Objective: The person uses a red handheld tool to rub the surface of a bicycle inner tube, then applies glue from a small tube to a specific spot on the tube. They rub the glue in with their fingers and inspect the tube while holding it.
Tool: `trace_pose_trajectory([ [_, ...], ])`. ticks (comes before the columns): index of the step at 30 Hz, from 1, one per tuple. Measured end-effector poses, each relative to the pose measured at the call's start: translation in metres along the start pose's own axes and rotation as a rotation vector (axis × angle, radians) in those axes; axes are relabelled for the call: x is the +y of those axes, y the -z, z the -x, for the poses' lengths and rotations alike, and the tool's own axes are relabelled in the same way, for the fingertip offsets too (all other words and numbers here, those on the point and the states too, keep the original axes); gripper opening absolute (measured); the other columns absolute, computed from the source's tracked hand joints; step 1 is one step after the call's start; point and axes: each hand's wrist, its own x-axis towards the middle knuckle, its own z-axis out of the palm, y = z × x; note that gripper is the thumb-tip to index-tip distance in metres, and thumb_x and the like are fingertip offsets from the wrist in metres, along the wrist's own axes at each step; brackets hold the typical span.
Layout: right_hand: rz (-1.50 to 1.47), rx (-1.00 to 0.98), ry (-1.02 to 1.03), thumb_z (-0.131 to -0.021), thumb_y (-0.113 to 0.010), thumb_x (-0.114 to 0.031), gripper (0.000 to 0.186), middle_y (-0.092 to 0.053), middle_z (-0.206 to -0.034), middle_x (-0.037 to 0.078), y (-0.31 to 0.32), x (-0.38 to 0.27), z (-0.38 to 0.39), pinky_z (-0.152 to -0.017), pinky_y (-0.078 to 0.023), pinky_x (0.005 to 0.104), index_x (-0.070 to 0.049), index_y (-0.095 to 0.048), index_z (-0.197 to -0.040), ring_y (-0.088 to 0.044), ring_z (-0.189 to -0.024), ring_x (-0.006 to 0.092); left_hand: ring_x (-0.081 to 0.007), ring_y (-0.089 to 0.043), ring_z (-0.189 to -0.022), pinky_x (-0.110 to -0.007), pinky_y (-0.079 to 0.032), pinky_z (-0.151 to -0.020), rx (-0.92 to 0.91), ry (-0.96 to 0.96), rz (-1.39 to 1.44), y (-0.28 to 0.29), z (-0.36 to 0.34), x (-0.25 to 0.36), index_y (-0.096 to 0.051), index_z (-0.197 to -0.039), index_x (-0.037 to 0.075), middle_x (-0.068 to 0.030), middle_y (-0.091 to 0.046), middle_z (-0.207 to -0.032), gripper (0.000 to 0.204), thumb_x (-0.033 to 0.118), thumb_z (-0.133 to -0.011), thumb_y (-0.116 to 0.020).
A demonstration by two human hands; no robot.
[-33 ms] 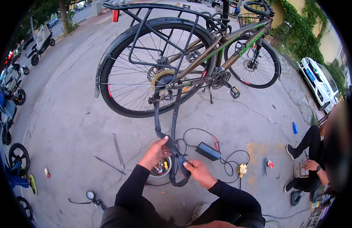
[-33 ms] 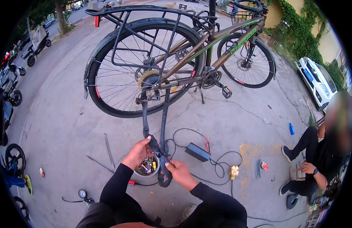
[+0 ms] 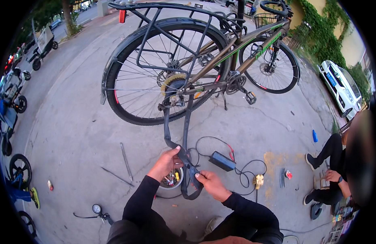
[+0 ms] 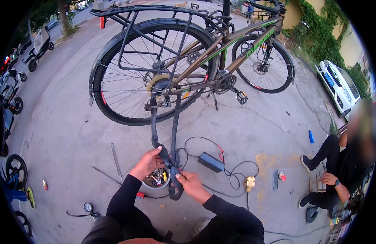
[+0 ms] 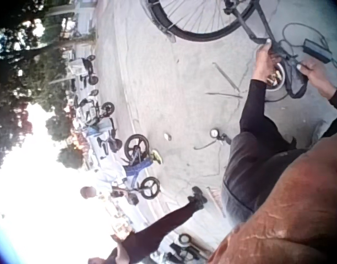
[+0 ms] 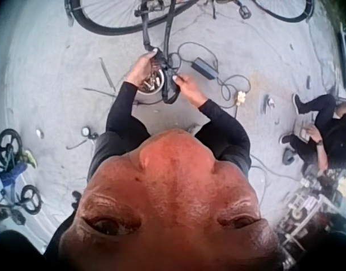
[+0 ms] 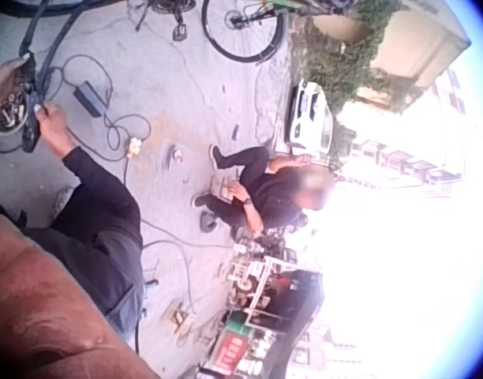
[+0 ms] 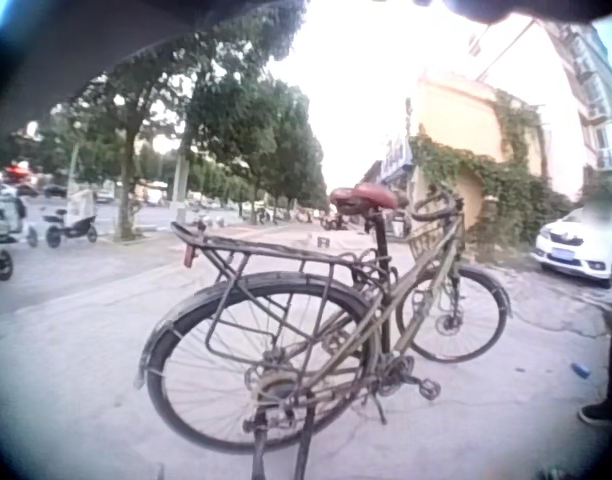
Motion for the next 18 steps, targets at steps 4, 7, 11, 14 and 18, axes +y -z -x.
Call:
trace_pose_trajectory([
  [4, 0.033, -0.02, -0.004, -0.102, -0.058, -0.028, 0.03, -0.071, -0.087, 0.004, -0.005, -0.008, 0.002, -0.071, -0.048, 0.0265, 0.001, -0.067, -0.101, -0.06, -0.077, 0.0077, -0.0244, -0.069, -0.1, -0.041, -0.052, -0.089, 0.01, -0.011, -0.081, 0.008, -0.003, -0.003, -0.064, -0.112, 0.001, -0.0127, -0.072, -0.106, 0.045, 0.044, -0.099, -0.057],
  [7, 0.083, -0.048, 0.04, -0.099, -0.064, -0.029, 0.031, -0.07, -0.084, 0.003, -0.009, -0.009, 0.002, -0.067, -0.048, 0.0251, 0.001, -0.067, -0.101, -0.06, -0.075, 0.0067, -0.0227, -0.071, -0.087, -0.037, -0.056, -0.078, 0.125, -0.075, -0.15, 0.012, 0.001, -0.009, -0.064, -0.107, -0.002, -0.0126, -0.072, -0.096, 0.045, 0.042, -0.099, -0.06],
  [11, 0.003, -0.085, 0.12, -0.098, -0.065, -0.027, 0.03, -0.069, -0.078, 0.003, -0.009, 0.012, -0.007, -0.06, -0.046, 0.0255, 0.002, -0.066, -0.094, -0.059, -0.069, 0.0061, -0.0188, -0.07, -0.064, -0.03, -0.056, -0.059, 0.282, -0.208, -0.27, 0.0, 0.009, -0.002, -0.065, -0.088, -0.001, -0.0104, -0.07, -0.079, 0.041, 0.039, -0.096, -0.065],
  [14, -0.019, -0.088, 0.205, -0.099, -0.064, -0.025, 0.028, -0.068, -0.077, 0.002, -0.017, 0.008, -0.01, -0.06, -0.044, 0.0261, 0.003, -0.066, -0.093, -0.058, -0.069, 0.0054, -0.0124, -0.062, -0.053, -0.026, -0.049, -0.047, 0.377, -0.279, -0.32, 0.005, 0.012, 0.0, -0.064, -0.079, 0.004, -0.0054, -0.066, -0.068, 0.042, 0.043, -0.095, -0.066],
  [18, -0.068, -0.044, 0.205, -0.098, -0.064, -0.024, 0.029, -0.069, -0.075, 0.005, -0.026, 0.0, 0.012, -0.058, -0.044, 0.0316, 0.004, -0.066, -0.089, -0.058, -0.064, 0.0091, -0.0111, -0.058, -0.05, -0.026, -0.047, -0.048, 0.411, -0.309, -0.379, -0.002, 0.015, -0.001, -0.064, -0.076, 0.004, -0.0041, -0.063, -0.063, 0.042, 0.041, -0.095, -0.066],
])
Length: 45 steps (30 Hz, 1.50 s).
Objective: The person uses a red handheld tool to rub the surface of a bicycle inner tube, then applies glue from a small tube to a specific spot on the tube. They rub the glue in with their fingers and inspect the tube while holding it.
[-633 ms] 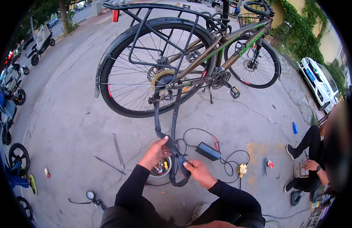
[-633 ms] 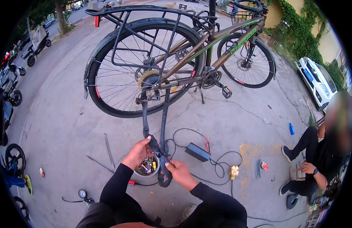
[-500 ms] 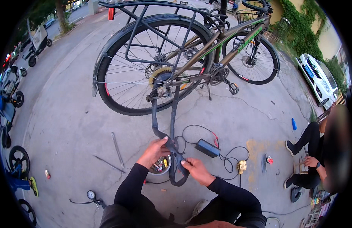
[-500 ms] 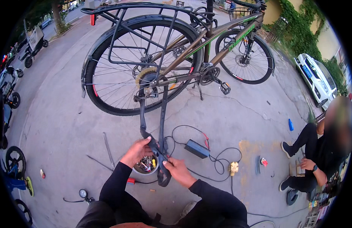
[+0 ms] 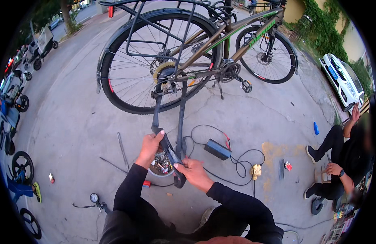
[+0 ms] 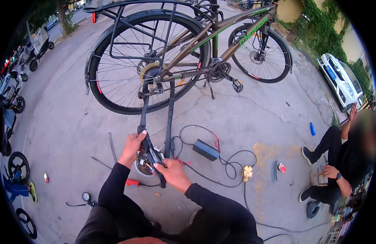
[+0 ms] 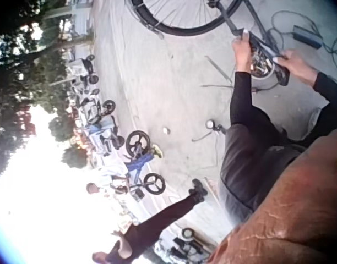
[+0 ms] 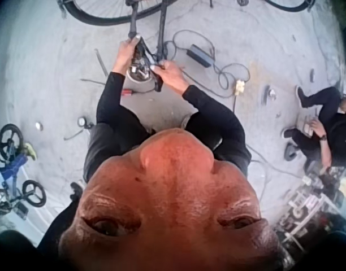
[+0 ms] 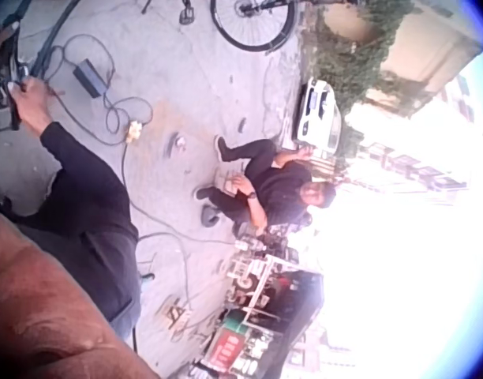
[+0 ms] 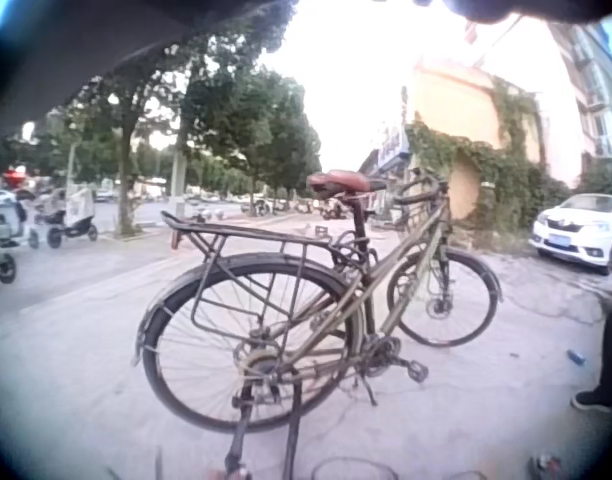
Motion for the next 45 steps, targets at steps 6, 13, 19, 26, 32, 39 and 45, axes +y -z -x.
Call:
trace_pose_trajectory([
  [6, 0.519, 0.111, 0.109, -0.098, -0.063, -0.023, 0.029, -0.07, -0.071, 0.009, 0.011, 0.001, 0.006, -0.065, -0.05, 0.0307, 0.005, -0.064, -0.092, -0.066, -0.07, 0.0116, -0.0112, -0.054, -0.05, -0.028, -0.041, -0.047, 0.036, 0.025, 0.086, -0.023, -0.018, -0.013, -0.062, -0.076, 0.006, -0.001, -0.06, -0.065, 0.035, 0.035, -0.096, -0.066],
  [13, 0.542, 0.19, 0.288, -0.092, -0.067, -0.02, 0.029, -0.067, -0.068, 0.016, 0.022, -0.003, 0.037, -0.058, -0.048, 0.041, 0.002, -0.059, -0.076, -0.065, -0.06, 0.032, -0.0107, -0.051, -0.05, -0.028, -0.038, -0.047, 0.053, 0.008, 0.127, -0.052, -0.04, -0.027, -0.062, -0.079, 0.006, 0.0001, -0.058, -0.065, 0.033, 0.034, -0.095, -0.067],
  [19, 0.16, 0.071, 0.14, -0.097, -0.063, -0.017, 0.021, -0.07, -0.074, 0.009, 0.05, -0.001, 0.029, -0.064, -0.05, 0.032, 0.004, -0.063, -0.092, -0.065, -0.069, 0.0123, -0.01, -0.056, -0.051, -0.025, -0.041, -0.046, -0.03, -0.101, 0.101, -0.063, -0.006, 0.009, -0.063, -0.079, 0.006, -0.0025, -0.063, -0.066, 0.037, 0.039, -0.097, -0.065],
  [26, 0.21, 0.017, 0.127, -0.101, -0.06, -0.015, 0.019, -0.069, -0.084, 0.004, 0.053, 0.001, 0.022, -0.069, -0.049, 0.0253, 0.003, -0.062, -0.096, -0.061, -0.078, 0.0066, -0.013, -0.063, -0.064, -0.027, -0.048, -0.058, -0.18, 0.023, 0.359, -0.054, 0.027, 0.038, -0.065, -0.09, 0.008, -0.0037, -0.069, -0.079, 0.038, 0.045, -0.097, -0.063],
  [32, -0.05, 0.004, 0.054, -0.1, -0.062, -0.023, 0.024, -0.069, -0.084, 0.003, 0.042, -0.019, 0.016, -0.068, -0.047, 0.0236, 0.001, -0.064, -0.096, -0.06, -0.078, 0.0052, -0.0161, -0.066, -0.076, -0.032, -0.05, -0.067, -0.366, 0.133, 0.355, -0.048, 0.027, 0.028, -0.064, -0.1, 0.008, -0.005, -0.07, -0.089, 0.038, 0.046, -0.099, -0.059],
  [39, 0.046, 0.03, 0.116, -0.099, -0.064, -0.019, 0.025, -0.064, -0.074, 0.0, 0.032, -0.02, 0.014, -0.059, -0.042, 0.024, 0.001, -0.063, -0.084, -0.052, -0.069, 0.0035, -0.0119, -0.067, -0.076, -0.028, -0.052, -0.065, -0.218, -0.021, 0.231, -0.034, 0.028, 0.033, -0.065, -0.1, 0.007, -0.0022, -0.07, -0.088, 0.035, 0.041, -0.103, -0.054],
  [45, 0.235, 0.026, 0.131, -0.098, -0.066, -0.021, 0.028, -0.061, -0.068, 0.0, 0.028, -0.032, 0.019, -0.054, -0.039, 0.0245, 0.002, -0.061, -0.081, -0.048, -0.063, 0.0031, -0.0118, -0.066, -0.065, -0.025, -0.052, -0.058, -0.131, -0.136, 0.082, -0.023, 0.035, 0.047, -0.065, -0.098, 0.004, -0.0039, -0.069, -0.08, 0.04, 0.043, -0.102, -0.054],
])
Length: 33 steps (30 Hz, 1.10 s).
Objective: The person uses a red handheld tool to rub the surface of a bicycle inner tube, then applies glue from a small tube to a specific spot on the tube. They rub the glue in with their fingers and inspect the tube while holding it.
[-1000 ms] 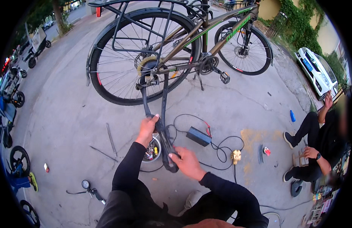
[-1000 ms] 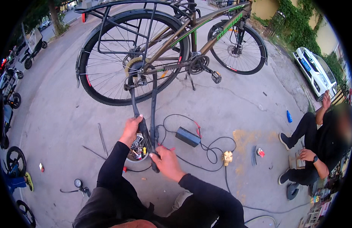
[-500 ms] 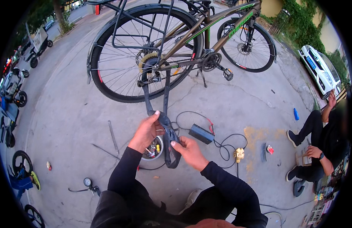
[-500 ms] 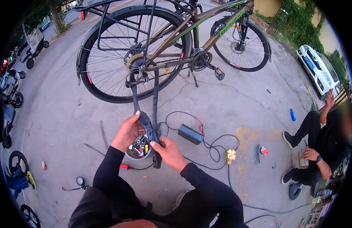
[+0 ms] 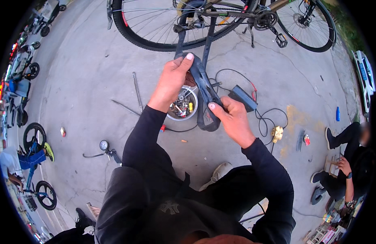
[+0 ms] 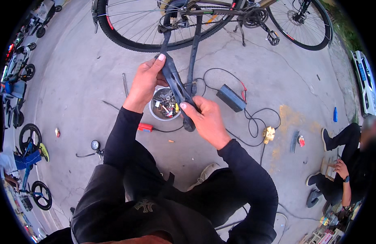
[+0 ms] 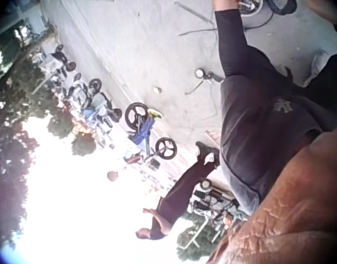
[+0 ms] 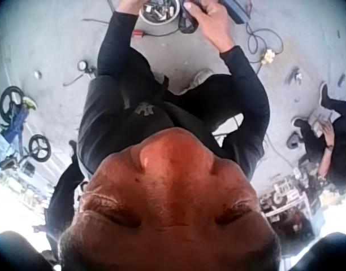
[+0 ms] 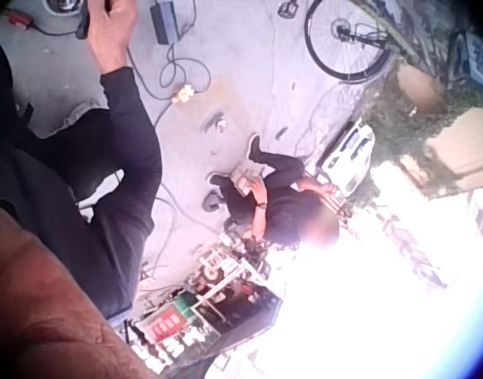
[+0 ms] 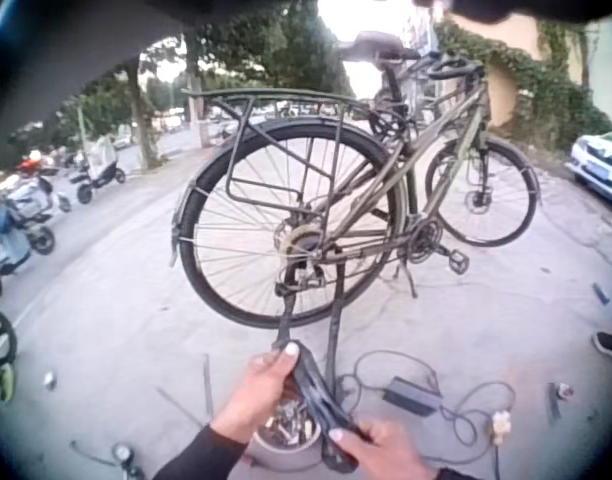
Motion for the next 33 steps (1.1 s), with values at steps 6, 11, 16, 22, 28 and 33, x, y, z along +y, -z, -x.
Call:
trace_pose_trajectory([
  [6, -0.006, -0.035, 0.009, -0.097, -0.068, -0.024, 0.034, -0.065, -0.07, 0.002, -0.001, -0.004, 0.01, -0.057, -0.041, 0.0249, 0.0, -0.057, -0.076, -0.053, -0.066, 0.0037, -0.0111, -0.061, -0.056, -0.024, -0.049, -0.052, 0.057, -0.05, 0.022, 0.005, 0.001, 0.008, -0.065, -0.086, 0.005, -0.0036, -0.066, -0.071, 0.041, 0.043, -0.1, -0.058],
  [11, 0.181, -0.032, -0.003, -0.097, -0.068, -0.028, 0.033, -0.067, -0.068, 0.003, 0.0, -0.008, 0.017, -0.058, -0.04, 0.024, -0.001, -0.058, -0.079, -0.05, -0.066, 0.0032, -0.0094, -0.057, -0.051, -0.024, -0.045, -0.048, 0.114, -0.037, 0.018, 0.004, 0.0, 0.0, -0.063, -0.084, 0.005, -0.0018, -0.062, -0.066, 0.042, 0.043, -0.1, -0.057],
  [16, -0.07, -0.037, 0.006, -0.1, -0.064, -0.024, 0.03, -0.068, -0.073, 0.003, -0.001, -0.006, 0.008, -0.06, -0.043, 0.0248, 0.001, -0.06, -0.082, -0.053, -0.067, 0.0047, -0.0121, -0.056, -0.043, -0.024, -0.043, -0.04, 0.107, -0.075, 0.016, -0.012, 0.007, 0.008, -0.059, -0.084, 0.002, -0.0045, -0.061, -0.061, 0.044, 0.039, -0.105, -0.05],
  [22, -0.02, -0.062, 0.03, -0.101, -0.062, -0.019, 0.023, -0.062, -0.074, 0.001, 0.001, 0.006, 0.007, -0.062, -0.044, 0.0239, 0.003, -0.061, -0.093, -0.051, -0.07, 0.0044, -0.0149, -0.059, -0.044, -0.025, -0.045, -0.04, 0.068, 0.002, 0.12, -0.017, 0.015, 0.011, -0.056, -0.088, 0.002, -0.0064, -0.062, -0.062, 0.043, 0.041, -0.105, -0.048],
  [28, -0.022, -0.045, 0.098, -0.1, -0.063, -0.021, 0.025, -0.055, -0.071, -0.003, 0.0, 0.023, 0.002, -0.06, -0.04, 0.0236, 0.001, -0.061, -0.088, -0.044, -0.069, 0.0038, -0.0116, -0.059, -0.049, -0.024, -0.046, -0.044, 0.004, 0.111, 0.156, -0.008, 0.007, 0.0, -0.059, -0.098, 0.005, -0.0027, -0.064, -0.071, 0.041, 0.046, -0.103, -0.051],
  [33, 0.135, -0.062, -0.099, -0.097, -0.064, -0.024, 0.028, -0.052, -0.073, -0.004, 0.036, 0.009, -0.004, -0.062, -0.038, 0.0254, -0.001, -0.061, -0.082, -0.045, -0.069, 0.0059, -0.0136, -0.067, -0.085, -0.029, -0.054, -0.07, -0.018, -0.133, -0.071, 0.024, -0.007, -0.005, -0.065, -0.103, 0.006, -0.0044, -0.071, -0.096, 0.043, 0.047, -0.103, -0.051],
])
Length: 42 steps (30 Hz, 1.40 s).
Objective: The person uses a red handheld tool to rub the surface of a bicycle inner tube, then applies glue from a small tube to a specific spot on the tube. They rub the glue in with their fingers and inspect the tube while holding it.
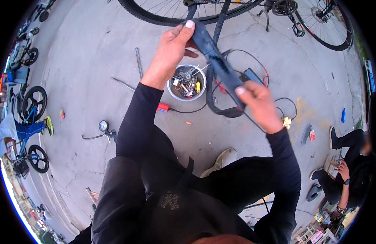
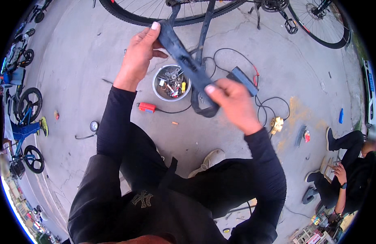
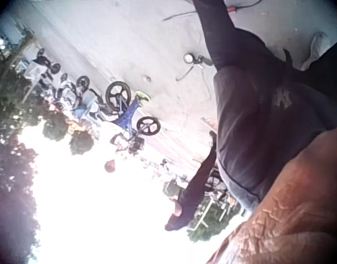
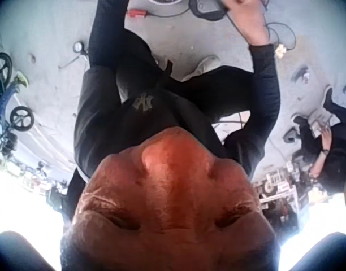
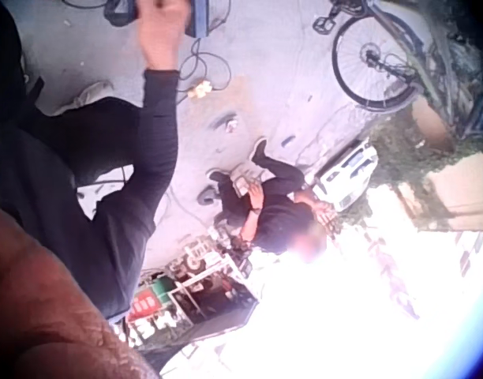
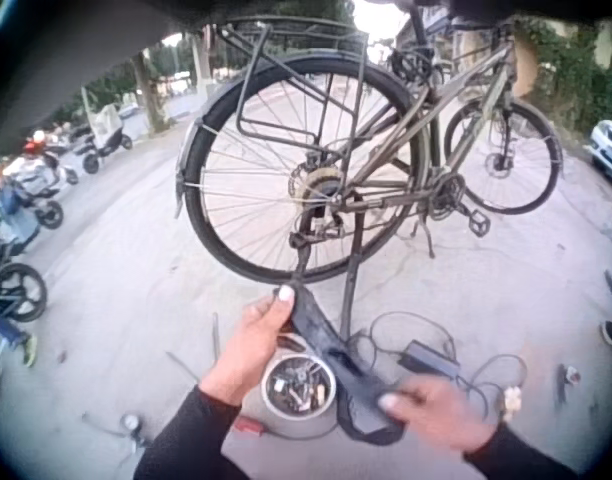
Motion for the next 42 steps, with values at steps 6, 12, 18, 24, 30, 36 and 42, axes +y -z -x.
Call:
trace_pose_trajectory([
  [6, 0.236, 0.023, 0.281, -0.09, -0.067, -0.03, 0.032, -0.053, -0.069, -0.002, 0.07, -0.044, 0.052, -0.058, -0.036, 0.0262, 0.002, -0.063, -0.086, -0.048, -0.067, 0.0075, -0.0179, -0.056, -0.124, -0.035, -0.047, -0.099, -0.322, -0.246, 0.044, -0.012, 0.018, 0.016, -0.058, -0.135, 0.002, -0.0106, -0.059, -0.137, 0.051, 0.041, -0.103, -0.051],
  [12, -0.043, -0.373, -0.36, -0.098, -0.063, -0.033, 0.035, -0.061, -0.091, 0.003, 0.015, 0.103, -0.03, -0.068, -0.048, 0.0263, 0.0, -0.066, -0.11, -0.057, -0.079, 0.0103, -0.015, -0.058, -0.108, -0.031, -0.046, -0.096, -0.289, 0.359, -0.331, 0.022, -0.027, -0.122, -0.063, -0.124, -0.002, -0.0105, -0.065, -0.117, 0.05, 0.042, -0.1, -0.057],
  [18, -0.245, -0.216, -0.387, -0.098, -0.062, -0.033, 0.035, -0.065, -0.079, 0.004, -0.136, 0.253, -0.091, -0.062, -0.047, 0.0324, 0.001, -0.068, -0.101, -0.059, -0.068, 0.0145, -0.0123, -0.057, -0.086, -0.03, -0.046, -0.078, -0.154, 0.451, -0.472, 0.065, -0.033, -0.185, -0.068, -0.111, -0.002, -0.003, -0.065, -0.089, 0.044, 0.04, -0.1, -0.059],
  [24, 0.045, 0.025, -0.167, -0.096, -0.059, -0.034, 0.038, -0.067, -0.079, 0.018, -0.21, 0.268, -0.078, -0.069, -0.048, 0.042, 0.002, -0.068, -0.093, -0.065, -0.073, 0.0313, -0.0105, -0.055, -0.075, -0.032, -0.046, -0.069, -0.07, 0.325, -0.603, 0.09, -0.047, -0.241, -0.072, -0.103, -0.002, -0.0033, -0.064, -0.081, 0.045, 0.041, -0.098, -0.061],
  [30, 0.158, 0.068, -0.174, -0.098, -0.056, -0.033, 0.039, -0.065, -0.08, 0.022, -0.217, 0.266, -0.081, -0.07, -0.047, 0.044, 0.004, -0.066, -0.094, -0.065, -0.078, 0.0352, -0.0121, -0.057, -0.07, -0.032, -0.046, -0.064, 0.008, 0.334, -0.631, 0.104, -0.054, -0.255, -0.073, -0.099, -0.002, -0.0068, -0.066, -0.078, 0.044, 0.041, -0.092, -0.07],
  [36, 0.113, 0.094, -0.228, -0.096, -0.058, -0.036, 0.042, -0.069, -0.091, 0.02, -0.218, 0.271, -0.084, -0.077, -0.049, 0.0421, 0.005, -0.066, -0.101, -0.067, -0.087, 0.0329, -0.0138, -0.061, -0.074, -0.033, -0.049, -0.068, 0.041, 0.389, -0.549, 0.104, -0.057, -0.271, -0.073, -0.101, -0.005, -0.0085, -0.068, -0.082, 0.047, 0.041, -0.09, -0.071],
  [42, 0.018, 0.089, -0.3, -0.094, -0.06, -0.044, 0.05, -0.071, -0.096, 0.022, -0.22, 0.274, -0.086, -0.083, -0.051, 0.0448, 0.005, -0.064, -0.103, -0.069, -0.094, 0.0371, -0.0187, -0.065, -0.077, -0.035, -0.051, -0.072, 0.156, 0.312, -0.518, 0.11, -0.064, -0.3, -0.072, -0.099, -0.007, -0.0123, -0.07, -0.084, 0.048, 0.04, -0.089, -0.072],
])
